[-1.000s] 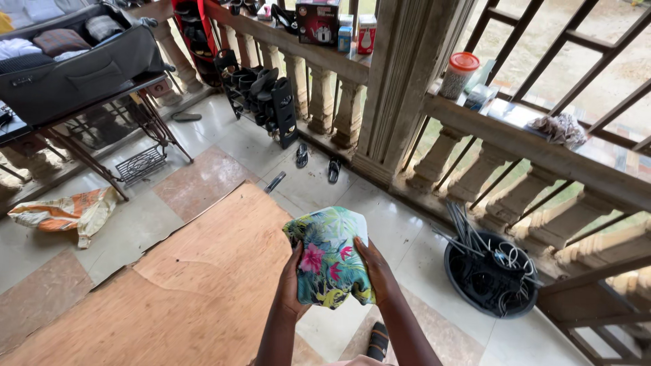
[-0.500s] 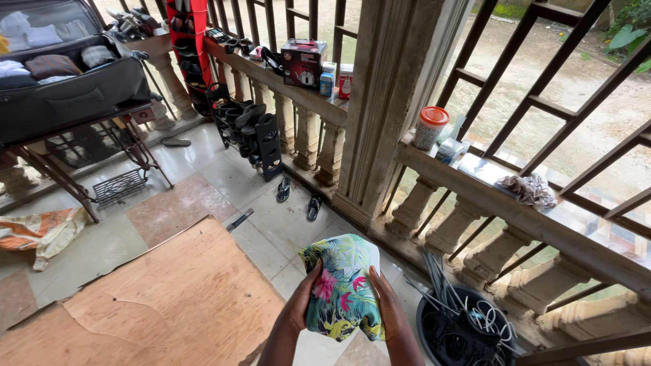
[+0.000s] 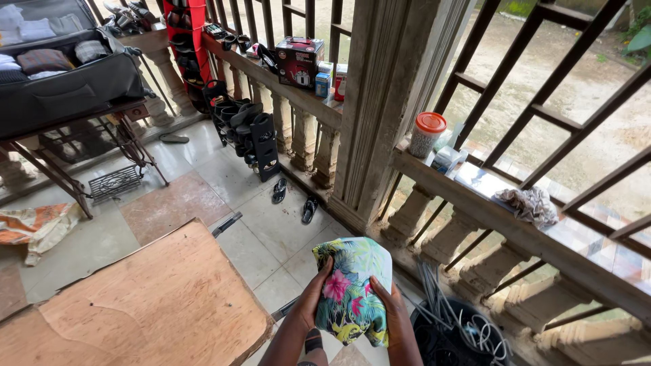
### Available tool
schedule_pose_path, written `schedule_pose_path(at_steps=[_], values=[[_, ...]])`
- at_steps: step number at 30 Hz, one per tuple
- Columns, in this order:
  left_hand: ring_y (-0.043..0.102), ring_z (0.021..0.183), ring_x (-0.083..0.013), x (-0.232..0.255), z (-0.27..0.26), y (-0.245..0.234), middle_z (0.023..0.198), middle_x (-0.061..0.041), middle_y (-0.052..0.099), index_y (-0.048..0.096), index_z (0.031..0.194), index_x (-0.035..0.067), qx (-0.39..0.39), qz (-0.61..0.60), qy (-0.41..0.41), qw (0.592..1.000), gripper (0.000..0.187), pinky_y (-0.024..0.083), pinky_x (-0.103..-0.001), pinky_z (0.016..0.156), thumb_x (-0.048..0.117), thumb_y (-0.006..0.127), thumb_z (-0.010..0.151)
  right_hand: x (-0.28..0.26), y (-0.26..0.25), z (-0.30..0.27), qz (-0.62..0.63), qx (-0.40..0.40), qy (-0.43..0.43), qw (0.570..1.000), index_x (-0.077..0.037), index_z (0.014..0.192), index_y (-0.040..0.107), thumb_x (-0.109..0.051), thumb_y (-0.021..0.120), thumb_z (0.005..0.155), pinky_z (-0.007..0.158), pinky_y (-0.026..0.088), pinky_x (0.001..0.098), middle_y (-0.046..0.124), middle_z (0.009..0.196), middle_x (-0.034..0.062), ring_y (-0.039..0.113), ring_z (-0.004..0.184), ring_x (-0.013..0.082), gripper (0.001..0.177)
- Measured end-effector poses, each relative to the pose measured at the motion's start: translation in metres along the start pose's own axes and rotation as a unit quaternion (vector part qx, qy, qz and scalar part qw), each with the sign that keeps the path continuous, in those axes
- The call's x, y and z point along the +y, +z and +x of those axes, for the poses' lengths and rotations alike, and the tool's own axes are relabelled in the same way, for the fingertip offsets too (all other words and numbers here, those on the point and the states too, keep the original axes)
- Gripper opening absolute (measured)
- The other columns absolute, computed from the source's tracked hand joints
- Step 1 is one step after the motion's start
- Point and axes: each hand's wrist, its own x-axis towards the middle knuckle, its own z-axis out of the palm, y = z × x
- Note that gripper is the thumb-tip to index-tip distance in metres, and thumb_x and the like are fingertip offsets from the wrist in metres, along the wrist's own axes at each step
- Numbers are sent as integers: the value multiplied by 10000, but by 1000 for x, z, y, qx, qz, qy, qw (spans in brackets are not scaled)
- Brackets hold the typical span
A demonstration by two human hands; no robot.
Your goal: The person folds a shirt on a wooden surface, then walks to a suitcase and places the folded shirt inside.
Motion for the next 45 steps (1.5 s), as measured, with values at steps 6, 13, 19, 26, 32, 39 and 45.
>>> schedule_pose_path(at_steps=[6, 13, 19, 26, 32, 39, 45], values=[[687, 1091, -177, 17, 41, -22, 1249, -68, 703, 627, 1368, 99, 53, 84, 79, 992, 596, 583, -392, 929, 500, 701, 934, -13, -2, 39, -71, 105, 13, 992, -21, 1409, 534, -277, 689, 884, 784, 581, 318, 713, 1121, 146, 723, 934, 156, 604], [715, 1138, -219, 51, 102, -17, 1311, -98, 717, 589, 1417, 98, 29, 13, 8, 999, 784, 605, -409, 958, 681, 513, 898, -21, -33, 139, -11, 48, 35, 998, 10, 1406, 499, -201, 679, 887, 789, 589, 414, 701, 1090, 182, 705, 918, 233, 589], [727, 1121, -215, 91, 152, -15, 1300, -111, 717, 557, 1425, 86, 13, 7, 48, 999, 817, 615, -405, 926, 687, 519, 873, -61, -16, 201, -66, 2, 30, 997, 22, 1455, 492, -277, 675, 906, 736, 592, 308, 731, 1061, 149, 726, 844, 163, 652], [655, 942, -177, 123, 203, -48, 1023, -73, 626, 531, 1119, 31, -42, 92, 127, 987, 508, 587, -370, 821, 475, 767, 1052, -107, 30, 245, -75, -42, 25, 996, -23, 1470, 484, -337, 634, 915, 654, 595, 290, 721, 1039, 98, 730, 753, 142, 655], [722, 915, -133, 156, 183, -15, 1015, -24, 707, 626, 1190, 102, 65, 76, 145, 984, 467, 613, -347, 808, 350, 804, 836, -106, 55, 271, -45, -88, 59, 993, -13, 1441, 516, -330, 659, 929, 656, 587, 308, 717, 1035, 113, 716, 752, 149, 619], [656, 900, -117, 167, 168, -74, 1030, -36, 686, 622, 1198, 48, 107, 29, 248, 962, 364, 555, -289, 817, 270, 824, 992, -83, 99, 302, -98, -150, 92, 979, 1, 1347, 551, -339, 684, 877, 678, 634, 310, 746, 989, 133, 751, 731, 159, 595], [722, 877, -161, 190, 142, -62, 990, -42, 750, 666, 1160, 79, 205, -23, 247, 947, 435, 595, -352, 789, 314, 766, 808, -73, 143, 329, -107, -208, 153, 960, -12, 1353, 550, -279, 728, 869, 693, 614, 319, 743, 1018, 115, 742, 760, 145, 581]])
